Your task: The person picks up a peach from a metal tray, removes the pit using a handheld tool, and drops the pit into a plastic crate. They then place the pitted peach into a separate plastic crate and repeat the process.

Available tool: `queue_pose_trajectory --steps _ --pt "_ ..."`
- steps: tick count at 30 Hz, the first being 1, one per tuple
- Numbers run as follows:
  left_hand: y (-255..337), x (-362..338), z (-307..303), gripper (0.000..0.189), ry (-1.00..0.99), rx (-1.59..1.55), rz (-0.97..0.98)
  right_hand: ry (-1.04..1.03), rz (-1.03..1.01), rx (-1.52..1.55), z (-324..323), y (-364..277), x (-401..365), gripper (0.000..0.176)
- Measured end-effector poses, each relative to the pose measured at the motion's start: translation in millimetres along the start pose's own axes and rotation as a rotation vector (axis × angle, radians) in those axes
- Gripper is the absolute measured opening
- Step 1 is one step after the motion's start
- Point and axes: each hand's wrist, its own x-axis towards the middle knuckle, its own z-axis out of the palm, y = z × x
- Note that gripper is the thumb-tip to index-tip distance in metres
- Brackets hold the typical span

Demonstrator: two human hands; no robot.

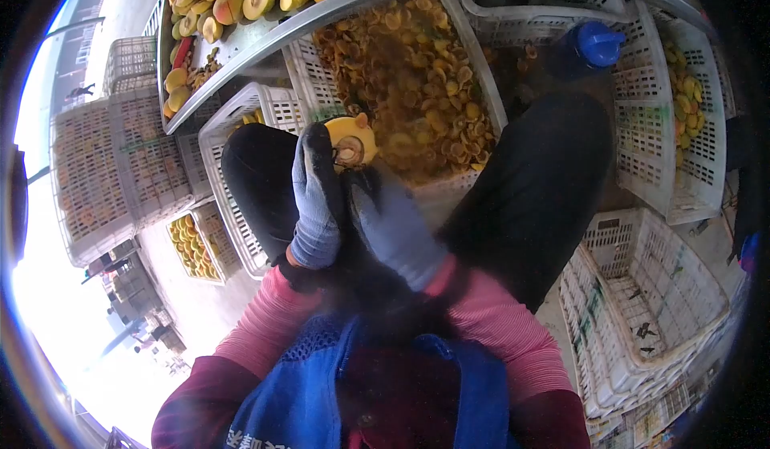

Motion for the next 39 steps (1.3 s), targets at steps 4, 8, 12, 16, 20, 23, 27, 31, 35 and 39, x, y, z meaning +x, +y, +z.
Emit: queue_pose_trajectory --steps 4,8,12,16,20,23,27,31,35,39 --pt "4.7 -7.2 5.0 0.060 0.015 -0.021 -0.208 0.081 0.015 -0.054 5.0 -6.1 -3.7 0.041" --pt "8.5 -2.8 6.8 0.062 0.107 0.064 -0.065 0.064 -0.067 -0.215 5.4 -6.7 -6.4 0.040" --pt "32.1 13.8 -3.1 0.064 0.172 -0.407 -0.322 0.095 -0.028 0.057 4.4 -13.7 -1.9 0.038" --pt "18.1 -2.5 0.4 0.043 0.116 -0.093 -0.131 0.000 -0.007 -0.013 -3.1 -2.6 -3.2 0.038" --pt "37.4 3.2 -3.0 0.027 0.187 -0.268 -0.271 -0.054 -0.097 -0.016 -6.2 4.5 -3.8 0.037" --pt "68.5 19.9 -13.3 0.035 0.237 -0.698 -0.692 0.085 -0.094 -0.089 3.6 0.6 -8.9 0.035" --pt "63.7 14.6 -9.0 0.030 0.258 -0.580 -0.583 0.040 -0.164 -0.217 5.2 5.3 -12.0 0.037" --pt "46.7 6.5 -5.3 0.032 0.244 -0.350 -0.379 0.019 -0.136 -0.242 3.2 -0.9 -12.1 0.038" --pt "22.5 -7.6 0.3 0.038 0.187 0.017 -0.104 -0.050 -0.119 -0.287 -2.4 4.1 -8.7 0.038" --pt "14.4 -10.7 3.5 0.049 0.147 0.115 -0.027 -0.096 -0.170 -0.247 -11.0 12.6 -6.9 0.035"
